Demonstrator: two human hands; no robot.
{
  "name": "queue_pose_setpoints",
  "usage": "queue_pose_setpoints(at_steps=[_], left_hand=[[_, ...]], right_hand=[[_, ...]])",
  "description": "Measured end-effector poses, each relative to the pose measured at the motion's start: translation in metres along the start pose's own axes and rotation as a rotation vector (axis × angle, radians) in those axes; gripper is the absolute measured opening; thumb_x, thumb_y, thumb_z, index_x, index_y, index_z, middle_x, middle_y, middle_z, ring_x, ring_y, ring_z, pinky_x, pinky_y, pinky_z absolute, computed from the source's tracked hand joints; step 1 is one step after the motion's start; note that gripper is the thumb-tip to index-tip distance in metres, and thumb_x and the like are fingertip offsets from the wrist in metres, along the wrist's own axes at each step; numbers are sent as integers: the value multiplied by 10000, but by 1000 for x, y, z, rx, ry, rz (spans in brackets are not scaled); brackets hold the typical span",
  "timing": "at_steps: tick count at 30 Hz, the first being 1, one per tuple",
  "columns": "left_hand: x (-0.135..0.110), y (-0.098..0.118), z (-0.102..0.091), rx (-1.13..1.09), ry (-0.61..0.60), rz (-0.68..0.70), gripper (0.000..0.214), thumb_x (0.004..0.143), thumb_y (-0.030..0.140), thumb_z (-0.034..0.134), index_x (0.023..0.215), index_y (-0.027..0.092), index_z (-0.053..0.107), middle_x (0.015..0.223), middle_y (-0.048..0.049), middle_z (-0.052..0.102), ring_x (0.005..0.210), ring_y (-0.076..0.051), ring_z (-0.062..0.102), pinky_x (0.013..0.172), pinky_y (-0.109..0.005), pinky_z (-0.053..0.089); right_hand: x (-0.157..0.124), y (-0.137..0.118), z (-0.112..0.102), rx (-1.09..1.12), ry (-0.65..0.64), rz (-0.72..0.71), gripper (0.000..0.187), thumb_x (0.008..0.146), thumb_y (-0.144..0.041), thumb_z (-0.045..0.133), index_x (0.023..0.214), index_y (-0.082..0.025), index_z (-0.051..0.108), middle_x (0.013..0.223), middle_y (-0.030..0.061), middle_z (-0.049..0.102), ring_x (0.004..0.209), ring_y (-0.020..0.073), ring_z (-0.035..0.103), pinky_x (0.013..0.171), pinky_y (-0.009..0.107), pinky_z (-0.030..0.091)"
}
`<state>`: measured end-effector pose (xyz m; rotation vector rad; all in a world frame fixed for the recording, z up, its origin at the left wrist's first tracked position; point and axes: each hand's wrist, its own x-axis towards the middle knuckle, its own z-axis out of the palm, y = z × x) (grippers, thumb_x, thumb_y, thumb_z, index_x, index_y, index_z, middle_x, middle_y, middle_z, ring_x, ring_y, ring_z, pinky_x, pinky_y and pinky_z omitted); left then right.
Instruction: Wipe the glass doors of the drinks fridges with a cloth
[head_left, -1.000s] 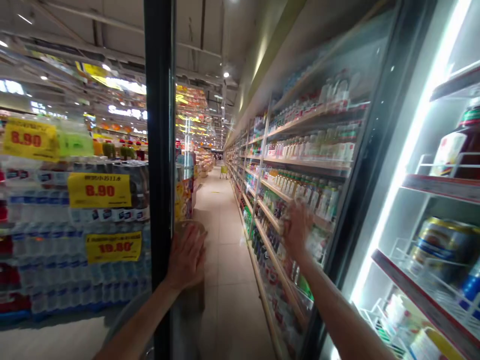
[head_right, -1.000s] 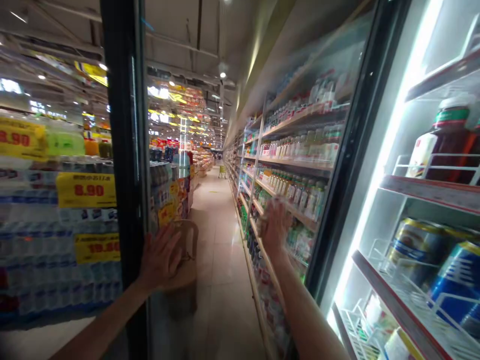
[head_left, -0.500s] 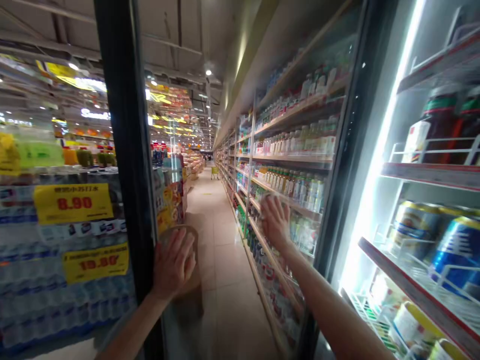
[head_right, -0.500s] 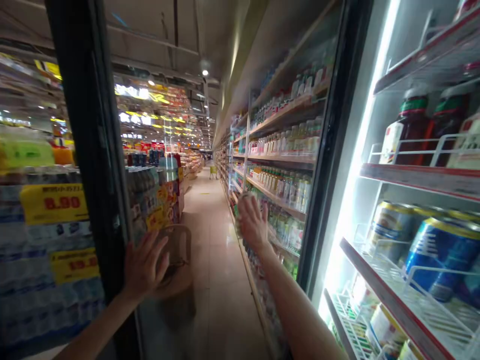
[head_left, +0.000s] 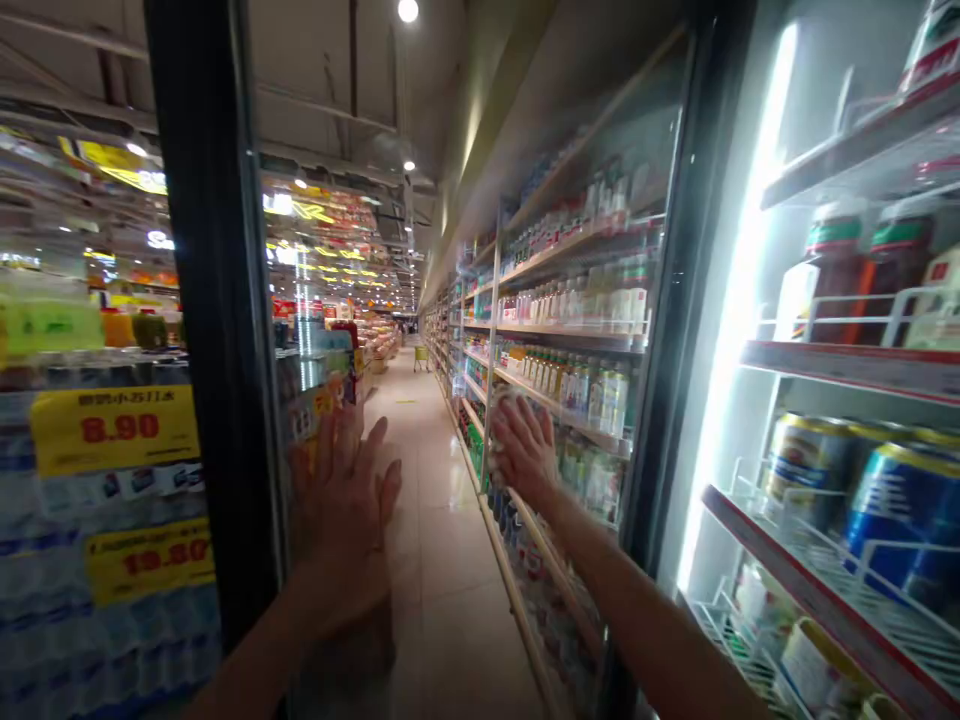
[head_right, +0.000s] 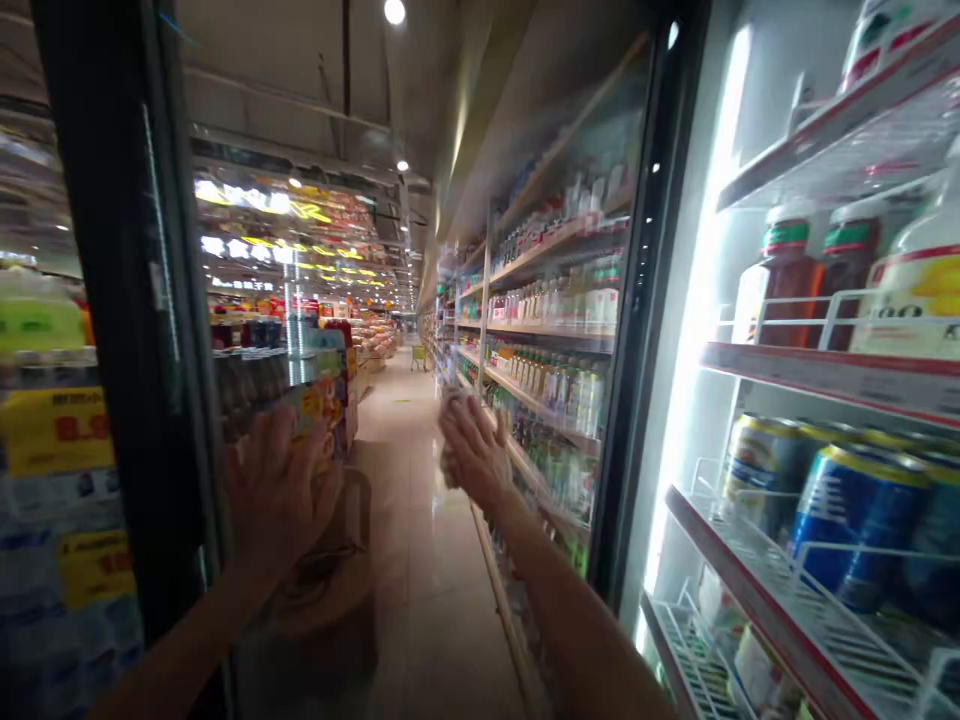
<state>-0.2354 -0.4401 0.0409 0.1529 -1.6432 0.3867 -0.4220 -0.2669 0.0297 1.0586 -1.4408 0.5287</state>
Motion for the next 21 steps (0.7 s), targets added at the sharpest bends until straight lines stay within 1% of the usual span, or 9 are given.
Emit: queue_pose_setpoints(at_steps=[4, 6, 7, 9, 13, 15, 17, 18, 21], left_hand=[[-4, 0, 0, 3, -2, -9, 715, 821, 256, 561, 1430, 302, 189, 1512, -42, 153, 1380, -286, 192, 1112, -535, 121], [-3, 0, 1, 0, 0, -16, 714, 820, 255, 560, 1431, 292, 192, 1511, -45, 160, 1381, -284, 190, 1113, -535, 118], [-3, 0, 2, 1, 6, -16, 713, 819, 254, 561, 1431, 287, 197, 1511, -48, 163, 1381, -284, 192, 1114, -535, 115], [-3, -1, 4, 0, 12, -11, 707, 815, 250, 564, 1428, 280, 212, 1510, -52, 172, 1380, -285, 196, 1118, -529, 108], [-5, -4, 6, 0, 12, -2, 705, 811, 251, 575, 1426, 266, 229, 1506, -71, 189, 1378, -289, 197, 1122, -517, 105], [-6, -6, 7, 13, 12, -2, 703, 811, 250, 576, 1425, 259, 233, 1505, -78, 191, 1377, -289, 201, 1121, -516, 114], [-6, -7, 8, 24, 15, -3, 694, 815, 243, 571, 1423, 257, 237, 1507, -74, 187, 1377, -286, 204, 1122, -515, 116], [-5, -7, 9, 27, 14, -2, 687, 817, 242, 568, 1421, 257, 241, 1508, -70, 184, 1376, -285, 206, 1123, -514, 118], [-4, -7, 11, 39, 14, 4, 663, 822, 247, 559, 1413, 243, 260, 1510, -71, 178, 1373, -291, 212, 1121, -516, 126]], right_hand=[[-20, 88, -20, -91, 168, 613, 532, 849, -258, 320, 1374, -179, 348, 1388, 139, 410, 1321, 241, 323, 1045, 513, 274], [-17, 114, -25, -112, 231, 742, 560, 846, -242, 292, 1393, -118, 301, 1380, 188, 398, 1309, 260, 334, 1021, 518, 304], [-11, 115, -25, -111, 238, 732, 566, 845, -238, 285, 1396, -105, 291, 1381, 196, 392, 1315, 262, 324, 1022, 517, 305], [4, 97, -19, -93, 213, 618, 562, 848, -247, 285, 1396, -128, 297, 1402, 169, 377, 1344, 247, 276, 1048, 506, 282], [31, 28, 0, -46, 61, 90, 539, 840, -261, 352, 1377, -221, 352, 1419, 80, 384, 1388, 222, 177, 1102, 484, 194], [34, 16, 5, -24, 37, -98, 527, 829, -262, 387, 1356, -259, 383, 1400, 49, 417, 1387, 211, 183, 1112, 477, 164], [34, 31, 5, -26, 99, -77, 520, 834, -271, 373, 1353, -251, 389, 1389, 61, 430, 1379, 209, 209, 1107, 479, 169], [34, 47, 2, -34, 148, 17, 519, 837, -275, 353, 1353, -228, 391, 1390, 80, 426, 1372, 214, 227, 1100, 484, 182], [47, 105, -9, -48, 302, 443, 530, 832, -278, 309, 1336, -150, 413, 1399, 132, 403, 1340, 237, 292, 1067, 493, 245]])
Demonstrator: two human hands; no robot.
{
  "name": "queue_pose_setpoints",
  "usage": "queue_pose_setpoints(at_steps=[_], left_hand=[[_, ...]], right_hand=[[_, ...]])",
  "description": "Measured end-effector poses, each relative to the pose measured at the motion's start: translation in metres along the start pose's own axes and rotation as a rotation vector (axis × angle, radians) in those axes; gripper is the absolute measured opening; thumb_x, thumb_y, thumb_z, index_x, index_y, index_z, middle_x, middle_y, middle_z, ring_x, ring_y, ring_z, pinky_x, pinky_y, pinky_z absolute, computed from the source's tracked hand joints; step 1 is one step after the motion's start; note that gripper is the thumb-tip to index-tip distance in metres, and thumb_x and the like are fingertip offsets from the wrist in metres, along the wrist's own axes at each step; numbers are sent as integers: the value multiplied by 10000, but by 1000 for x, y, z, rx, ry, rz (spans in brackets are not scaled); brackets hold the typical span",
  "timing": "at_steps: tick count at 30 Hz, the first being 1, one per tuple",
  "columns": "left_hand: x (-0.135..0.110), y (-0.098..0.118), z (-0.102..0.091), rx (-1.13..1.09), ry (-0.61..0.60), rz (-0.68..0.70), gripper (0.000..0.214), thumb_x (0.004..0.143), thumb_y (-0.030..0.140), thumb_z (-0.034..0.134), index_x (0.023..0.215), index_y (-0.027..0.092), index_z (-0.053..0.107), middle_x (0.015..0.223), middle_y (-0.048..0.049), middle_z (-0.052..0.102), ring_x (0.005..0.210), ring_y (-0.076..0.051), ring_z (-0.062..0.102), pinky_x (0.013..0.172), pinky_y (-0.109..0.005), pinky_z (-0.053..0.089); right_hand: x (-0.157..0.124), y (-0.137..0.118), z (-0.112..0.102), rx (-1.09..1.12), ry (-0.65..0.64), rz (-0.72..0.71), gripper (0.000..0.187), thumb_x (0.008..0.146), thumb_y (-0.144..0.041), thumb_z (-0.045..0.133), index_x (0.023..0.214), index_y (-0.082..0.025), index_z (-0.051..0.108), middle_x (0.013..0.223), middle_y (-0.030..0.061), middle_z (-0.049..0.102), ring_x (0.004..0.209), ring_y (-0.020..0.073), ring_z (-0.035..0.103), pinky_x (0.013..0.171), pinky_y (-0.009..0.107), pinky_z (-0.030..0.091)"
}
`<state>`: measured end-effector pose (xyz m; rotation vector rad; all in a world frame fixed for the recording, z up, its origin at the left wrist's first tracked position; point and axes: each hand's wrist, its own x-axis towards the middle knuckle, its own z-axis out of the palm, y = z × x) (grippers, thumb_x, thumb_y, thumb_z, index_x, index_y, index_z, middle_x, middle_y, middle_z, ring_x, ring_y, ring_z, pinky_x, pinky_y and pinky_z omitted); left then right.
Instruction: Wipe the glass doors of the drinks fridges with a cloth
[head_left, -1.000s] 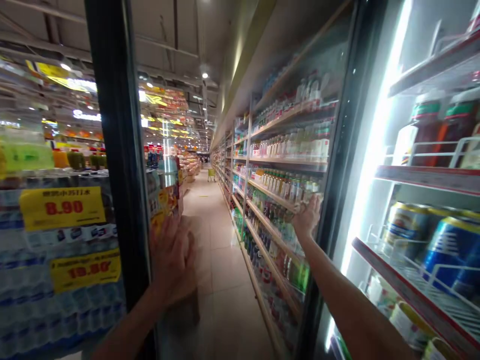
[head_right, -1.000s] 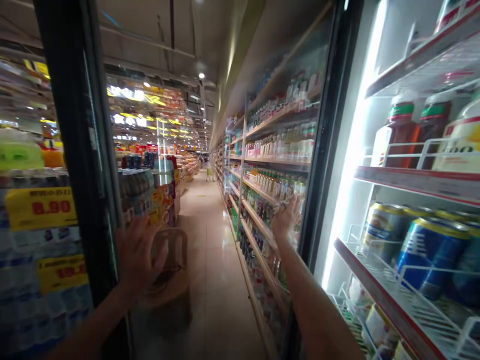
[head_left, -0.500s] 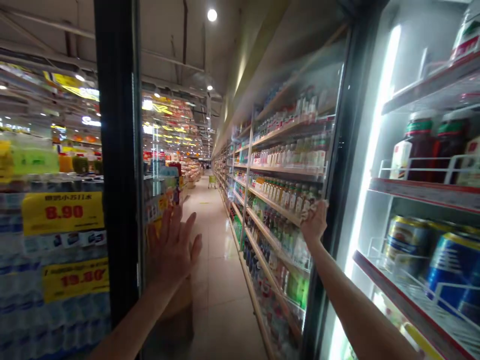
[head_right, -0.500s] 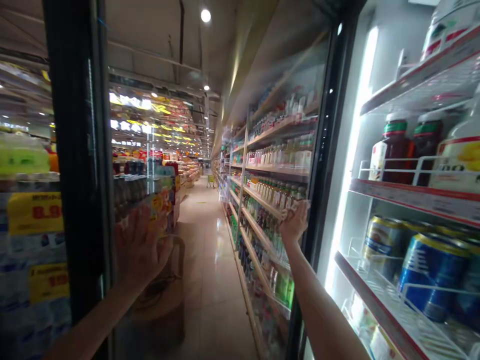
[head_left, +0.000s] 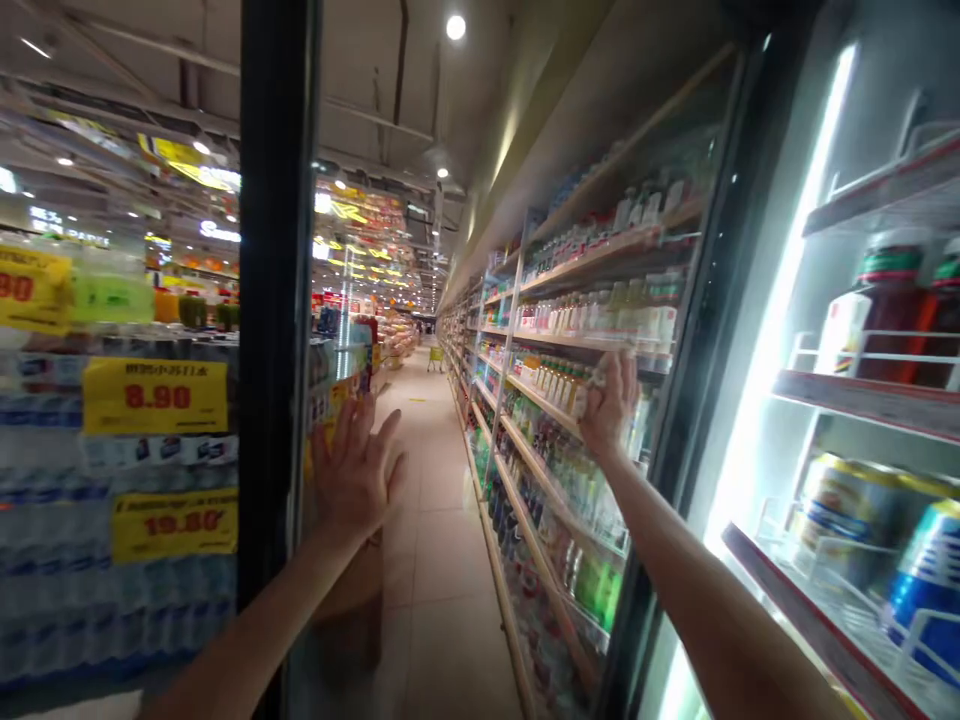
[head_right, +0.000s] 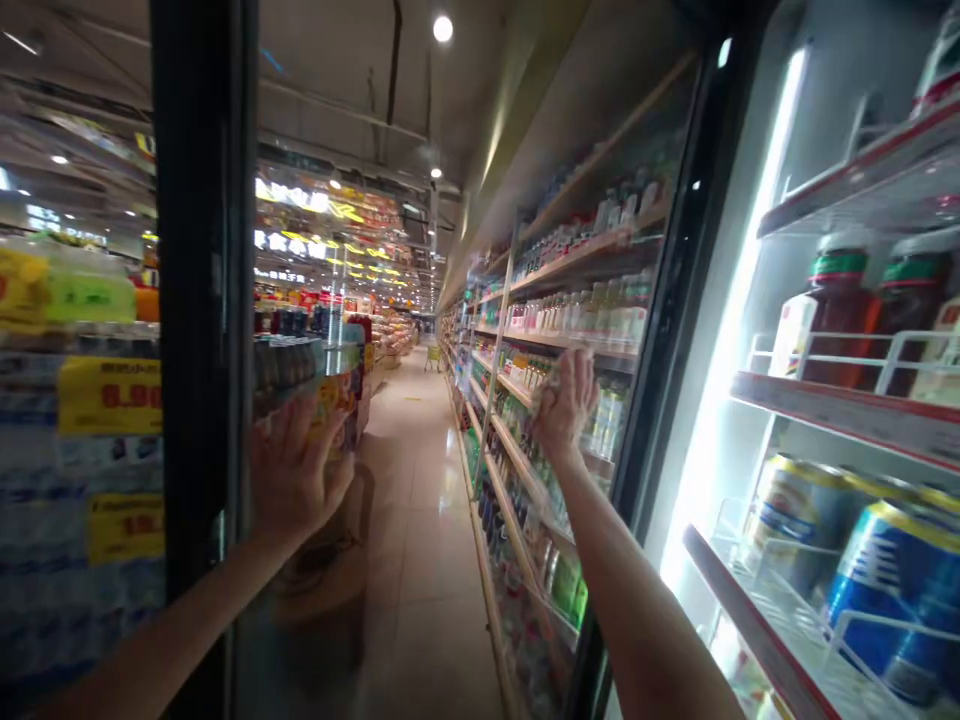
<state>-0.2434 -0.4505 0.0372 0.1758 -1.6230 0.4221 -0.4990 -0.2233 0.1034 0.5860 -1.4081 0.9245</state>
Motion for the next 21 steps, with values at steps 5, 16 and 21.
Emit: queue_pose_setpoints(at_steps=[5, 16, 21], left_hand=[[0, 1, 2, 16, 9, 2, 618, 829, 255, 539, 1394, 207, 293, 1500, -103, 206, 1374, -293, 205, 1122, -516, 127], [-2, -4, 9, 15, -4, 0, 582, 832, 262, 526, 1376, 212, 326, 1488, -118, 236, 1385, -272, 173, 1119, -519, 123], [-2, -5, 13, -18, 26, -11, 609, 828, 255, 521, 1395, 232, 299, 1493, -96, 226, 1386, -262, 170, 1129, -503, 103]], right_hand=[[41, -13, 10, -6, 95, 174, 574, 828, -271, 285, 1371, -96, 344, 1415, 168, 356, 1343, 275, 270, 1042, 540, 253], [10, -13, -9, -30, -38, -82, 520, 818, -247, 327, 1318, -151, 429, 1343, 153, 451, 1303, 267, 332, 1052, 506, 231], [39, 26, -16, -65, 71, 95, 576, 789, -188, 279, 1351, -88, 361, 1355, 221, 405, 1302, 295, 315, 998, 526, 294]])
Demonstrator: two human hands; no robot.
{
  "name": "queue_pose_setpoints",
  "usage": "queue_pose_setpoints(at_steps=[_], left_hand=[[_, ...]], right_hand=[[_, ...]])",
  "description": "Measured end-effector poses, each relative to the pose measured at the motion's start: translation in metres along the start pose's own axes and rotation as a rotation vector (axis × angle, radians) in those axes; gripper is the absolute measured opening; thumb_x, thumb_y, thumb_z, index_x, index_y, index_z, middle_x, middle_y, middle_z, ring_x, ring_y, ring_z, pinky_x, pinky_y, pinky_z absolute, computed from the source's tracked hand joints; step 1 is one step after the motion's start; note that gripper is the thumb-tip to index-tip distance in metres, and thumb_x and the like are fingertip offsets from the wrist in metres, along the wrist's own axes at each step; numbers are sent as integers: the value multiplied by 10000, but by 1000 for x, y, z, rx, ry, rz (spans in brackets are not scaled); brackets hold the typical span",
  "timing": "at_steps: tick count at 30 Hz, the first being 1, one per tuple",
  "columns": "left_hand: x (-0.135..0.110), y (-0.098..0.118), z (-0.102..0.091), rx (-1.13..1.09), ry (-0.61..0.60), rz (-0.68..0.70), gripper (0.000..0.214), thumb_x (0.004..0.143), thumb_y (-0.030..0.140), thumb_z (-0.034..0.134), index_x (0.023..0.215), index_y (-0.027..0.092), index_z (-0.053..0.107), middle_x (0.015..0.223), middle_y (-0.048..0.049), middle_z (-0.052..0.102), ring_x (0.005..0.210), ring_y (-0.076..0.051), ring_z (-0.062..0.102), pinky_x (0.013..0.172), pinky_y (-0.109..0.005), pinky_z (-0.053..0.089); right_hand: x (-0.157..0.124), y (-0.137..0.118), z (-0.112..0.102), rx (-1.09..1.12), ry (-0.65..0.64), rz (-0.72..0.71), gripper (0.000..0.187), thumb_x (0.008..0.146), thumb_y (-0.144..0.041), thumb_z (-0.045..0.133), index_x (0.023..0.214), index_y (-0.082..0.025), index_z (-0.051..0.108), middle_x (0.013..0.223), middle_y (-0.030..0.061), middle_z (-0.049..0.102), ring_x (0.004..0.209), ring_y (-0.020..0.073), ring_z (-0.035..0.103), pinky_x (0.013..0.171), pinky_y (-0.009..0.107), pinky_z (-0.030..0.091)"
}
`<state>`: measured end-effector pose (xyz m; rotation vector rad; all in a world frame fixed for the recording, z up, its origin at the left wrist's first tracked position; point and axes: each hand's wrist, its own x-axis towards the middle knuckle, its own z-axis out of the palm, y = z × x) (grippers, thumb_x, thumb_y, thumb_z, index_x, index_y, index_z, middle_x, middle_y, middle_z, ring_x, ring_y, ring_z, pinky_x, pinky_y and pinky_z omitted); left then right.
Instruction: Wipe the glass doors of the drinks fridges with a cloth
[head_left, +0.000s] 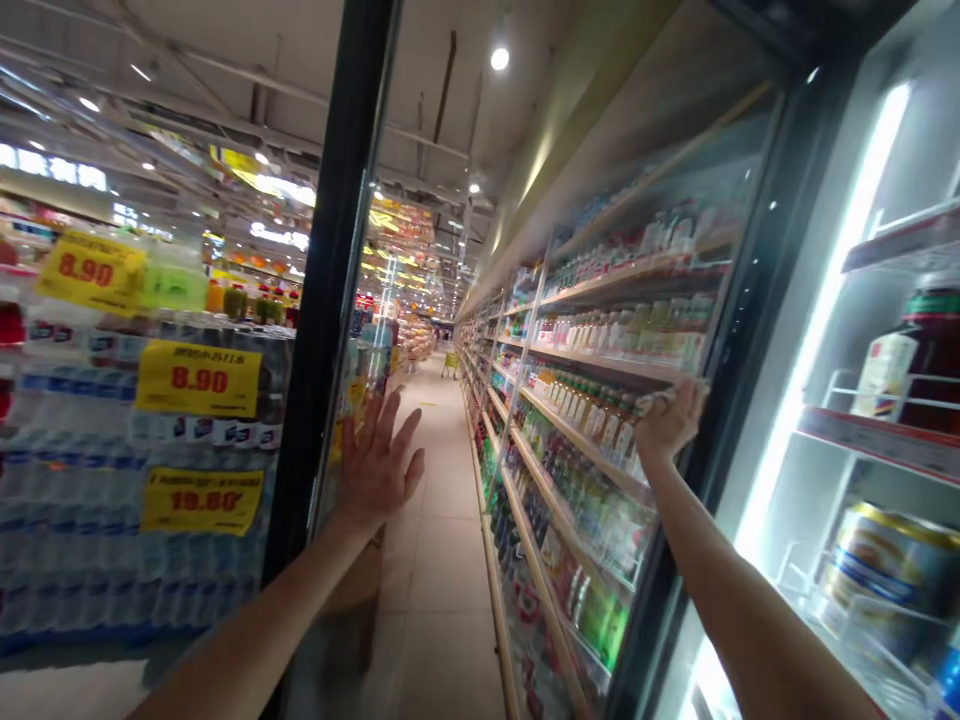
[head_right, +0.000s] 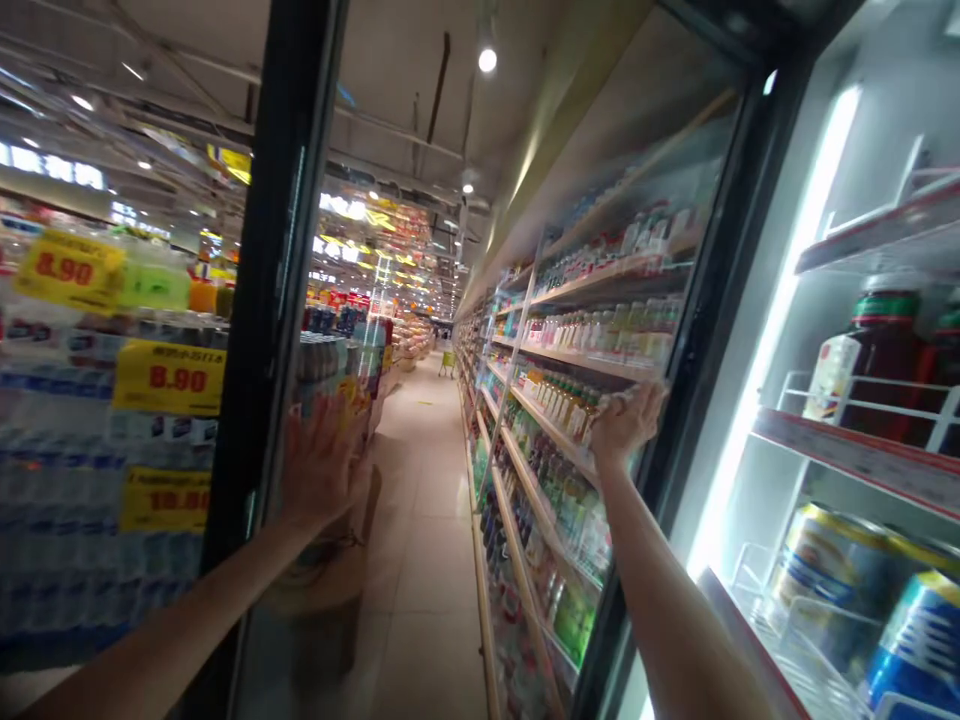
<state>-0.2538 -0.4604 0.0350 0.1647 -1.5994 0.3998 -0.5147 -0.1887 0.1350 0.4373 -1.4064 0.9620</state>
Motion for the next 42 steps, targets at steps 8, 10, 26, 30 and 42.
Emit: queue_pose_setpoints(at_steps=[8, 10, 26, 30, 42], left_hand=[[0, -7, 3, 21, 15, 41, 660, 824, 254, 538, 1418, 229, 251, 1499, -102, 199, 1389, -268, 157, 1125, -498, 116], [-1, -7, 3, 26, 3, 43, 663, 827, 253, 537, 1421, 224, 242, 1497, -107, 200, 1390, -268, 155, 1124, -503, 110], [-1, -4, 0, 55, -1, 46, 647, 835, 255, 522, 1419, 221, 245, 1497, -114, 203, 1383, -277, 176, 1121, -519, 124], [-2, -6, 4, 67, 16, 45, 640, 831, 254, 521, 1413, 219, 255, 1502, -100, 194, 1384, -272, 177, 1123, -508, 131], [-3, -7, 3, 57, -49, 25, 590, 847, 289, 492, 1397, 213, 291, 1487, -122, 242, 1397, -265, 123, 1120, -512, 120]], right_hand=[[-86, -133, 23, 196, -323, -932, 497, 811, -266, 425, 1307, -266, 445, 1361, 34, 467, 1365, 209, 243, 1120, 485, 114], [-80, -116, 20, 175, -261, -822, 478, 820, -279, 414, 1296, -253, 459, 1353, 51, 475, 1358, 211, 259, 1113, 489, 132], [-91, -151, 21, 226, -303, -940, 433, 848, -272, 401, 1273, -272, 483, 1348, 26, 484, 1369, 187, 235, 1130, 464, 93], [-55, -74, 16, 96, -187, -528, 492, 854, -301, 345, 1328, -199, 423, 1363, 114, 456, 1339, 237, 299, 1077, 514, 192], [-98, -135, 24, 235, -231, -824, 484, 837, -282, 385, 1315, -219, 428, 1327, 72, 500, 1360, 223, 261, 1113, 493, 140]])
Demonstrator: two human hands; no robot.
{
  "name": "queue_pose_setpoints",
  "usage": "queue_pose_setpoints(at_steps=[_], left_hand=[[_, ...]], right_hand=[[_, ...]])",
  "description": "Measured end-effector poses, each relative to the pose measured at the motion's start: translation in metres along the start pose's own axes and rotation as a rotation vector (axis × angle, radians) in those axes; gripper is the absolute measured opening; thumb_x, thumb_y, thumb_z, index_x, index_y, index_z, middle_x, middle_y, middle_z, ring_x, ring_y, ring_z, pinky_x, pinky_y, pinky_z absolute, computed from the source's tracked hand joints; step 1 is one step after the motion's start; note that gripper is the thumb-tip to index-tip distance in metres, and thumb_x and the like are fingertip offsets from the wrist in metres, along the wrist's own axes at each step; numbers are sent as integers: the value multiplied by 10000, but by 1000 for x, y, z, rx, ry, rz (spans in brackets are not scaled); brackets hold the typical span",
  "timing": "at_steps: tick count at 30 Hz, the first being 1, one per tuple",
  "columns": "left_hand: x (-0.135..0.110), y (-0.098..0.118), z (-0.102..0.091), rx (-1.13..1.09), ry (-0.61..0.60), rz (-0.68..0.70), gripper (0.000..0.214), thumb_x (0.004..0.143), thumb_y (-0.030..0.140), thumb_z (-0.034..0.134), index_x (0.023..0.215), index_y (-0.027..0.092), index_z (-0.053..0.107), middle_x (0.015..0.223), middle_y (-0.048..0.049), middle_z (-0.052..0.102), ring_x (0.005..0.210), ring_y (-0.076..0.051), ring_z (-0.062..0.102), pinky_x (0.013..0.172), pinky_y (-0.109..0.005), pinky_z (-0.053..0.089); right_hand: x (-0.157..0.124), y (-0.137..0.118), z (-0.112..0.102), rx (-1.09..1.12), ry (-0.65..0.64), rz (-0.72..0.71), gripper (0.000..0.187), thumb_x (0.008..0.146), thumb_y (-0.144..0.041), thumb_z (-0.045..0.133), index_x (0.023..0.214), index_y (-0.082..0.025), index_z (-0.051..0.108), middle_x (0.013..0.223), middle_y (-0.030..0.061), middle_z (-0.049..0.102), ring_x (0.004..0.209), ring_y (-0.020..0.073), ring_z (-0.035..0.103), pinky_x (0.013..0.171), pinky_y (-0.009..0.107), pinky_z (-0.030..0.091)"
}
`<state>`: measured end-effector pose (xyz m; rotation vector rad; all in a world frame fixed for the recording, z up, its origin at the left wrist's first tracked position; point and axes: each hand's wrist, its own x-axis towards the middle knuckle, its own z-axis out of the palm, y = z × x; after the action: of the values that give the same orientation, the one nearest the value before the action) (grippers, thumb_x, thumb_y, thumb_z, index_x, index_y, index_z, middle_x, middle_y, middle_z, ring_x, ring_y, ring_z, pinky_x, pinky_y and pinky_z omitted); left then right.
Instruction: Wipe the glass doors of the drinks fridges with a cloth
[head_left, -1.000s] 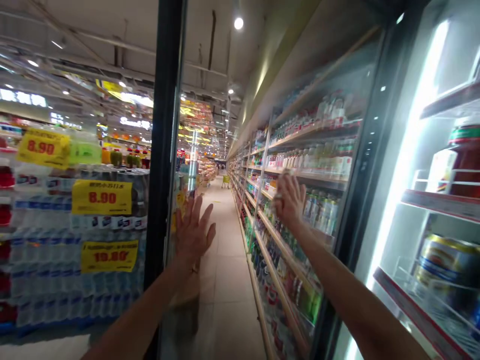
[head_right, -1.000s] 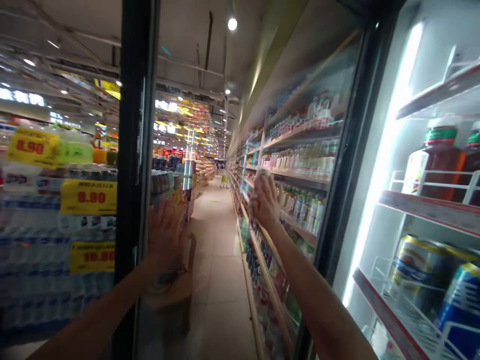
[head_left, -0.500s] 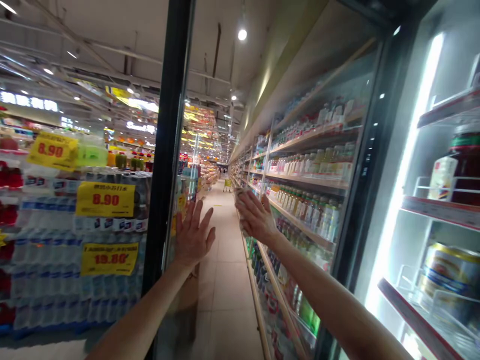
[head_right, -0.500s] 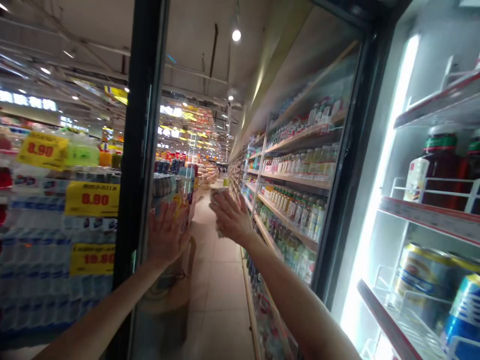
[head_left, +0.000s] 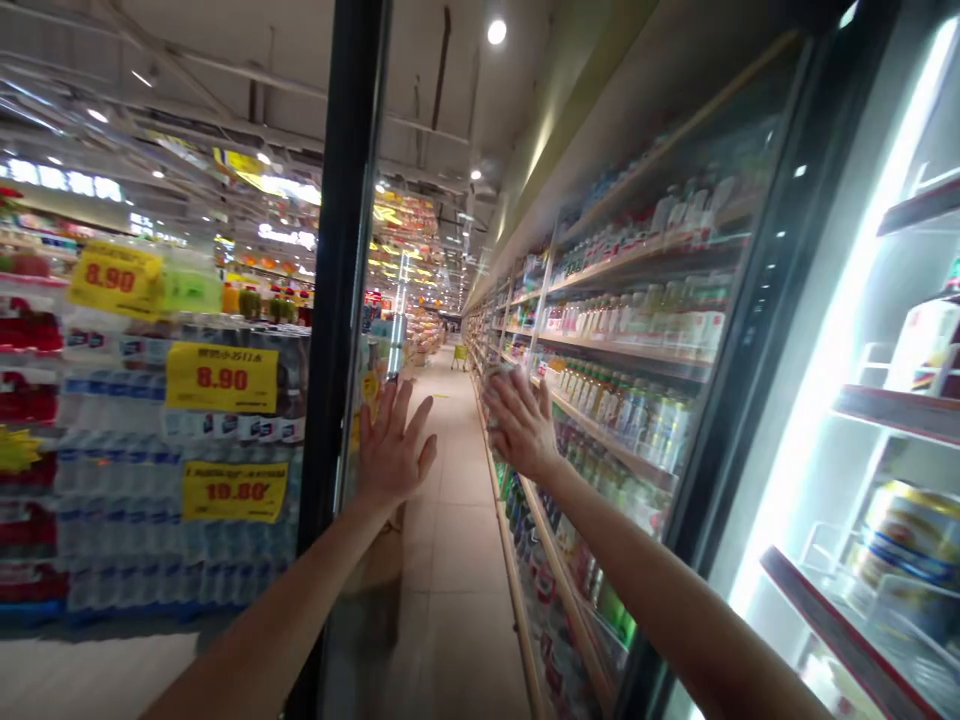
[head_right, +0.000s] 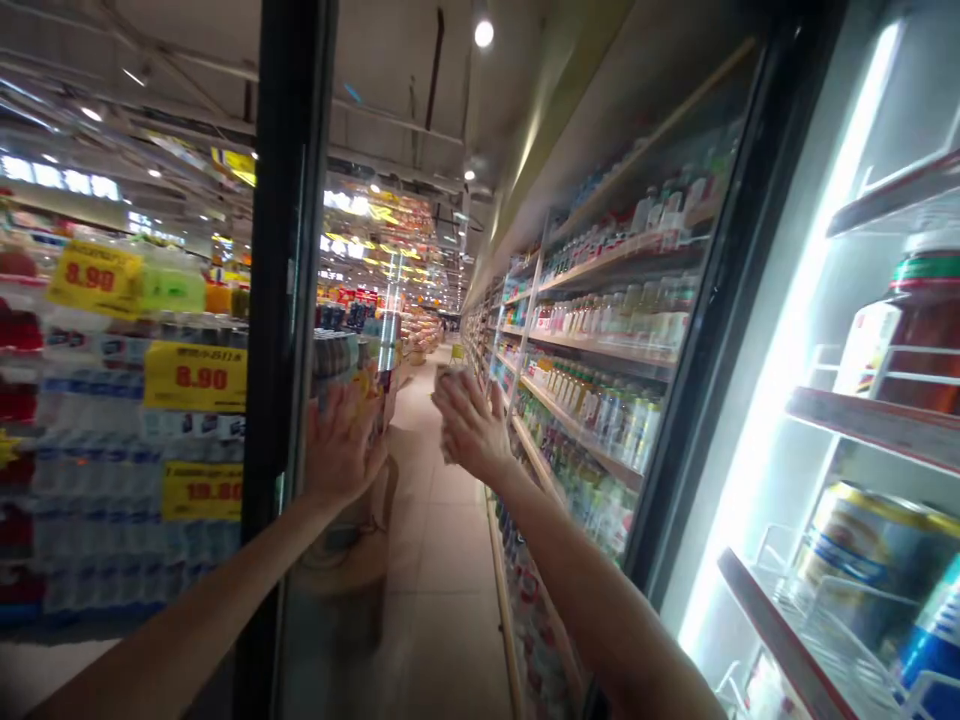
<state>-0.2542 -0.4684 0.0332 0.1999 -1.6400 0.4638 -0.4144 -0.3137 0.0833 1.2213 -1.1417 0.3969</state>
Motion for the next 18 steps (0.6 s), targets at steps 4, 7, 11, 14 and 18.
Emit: queue_pose_setpoints(at_steps=[4, 7, 11, 14, 18], left_hand=[[-1, -1, -5, -3, -66, 4, 549, 861, 290, 476, 1384, 221, 324, 1480, -117, 264, 1396, -263, 122, 1118, -511, 132], [-1, 0, -9, -15, -95, -11, 547, 857, 278, 483, 1382, 226, 334, 1472, -114, 282, 1391, -269, 147, 1117, -508, 138], [-1, 3, -12, -13, -84, -18, 580, 853, 266, 492, 1399, 232, 300, 1466, -116, 290, 1386, -272, 162, 1119, -512, 117], [-2, 4, -12, 17, -60, 8, 582, 854, 263, 493, 1400, 213, 297, 1463, -132, 291, 1391, -269, 137, 1118, -508, 123], [-2, 1, -10, 32, -38, 38, 564, 852, 269, 496, 1385, 201, 325, 1467, -142, 280, 1393, -271, 128, 1114, -513, 134]], right_hand=[[-20, 31, -12, -43, 28, 176, 465, 837, -305, 382, 1282, -207, 474, 1320, 101, 502, 1331, 239, 316, 1100, 514, 138], [-41, 96, -36, -136, 170, 634, 503, 837, -322, 353, 1304, -170, 459, 1348, 162, 457, 1306, 282, 346, 1067, 538, 188], [-46, 134, -53, -193, 323, 863, 571, 838, -257, 291, 1368, -51, 344, 1377, 287, 354, 1315, 340, 305, 1007, 600, 215], [-33, 92, -39, -155, 270, 773, 557, 834, -291, 339, 1355, -98, 380, 1387, 221, 386, 1325, 322, 299, 1025, 572, 244], [-18, 8, -11, -14, 16, 166, 502, 841, -283, 378, 1335, -204, 409, 1358, 100, 463, 1356, 250, 265, 1091, 520, 183]])
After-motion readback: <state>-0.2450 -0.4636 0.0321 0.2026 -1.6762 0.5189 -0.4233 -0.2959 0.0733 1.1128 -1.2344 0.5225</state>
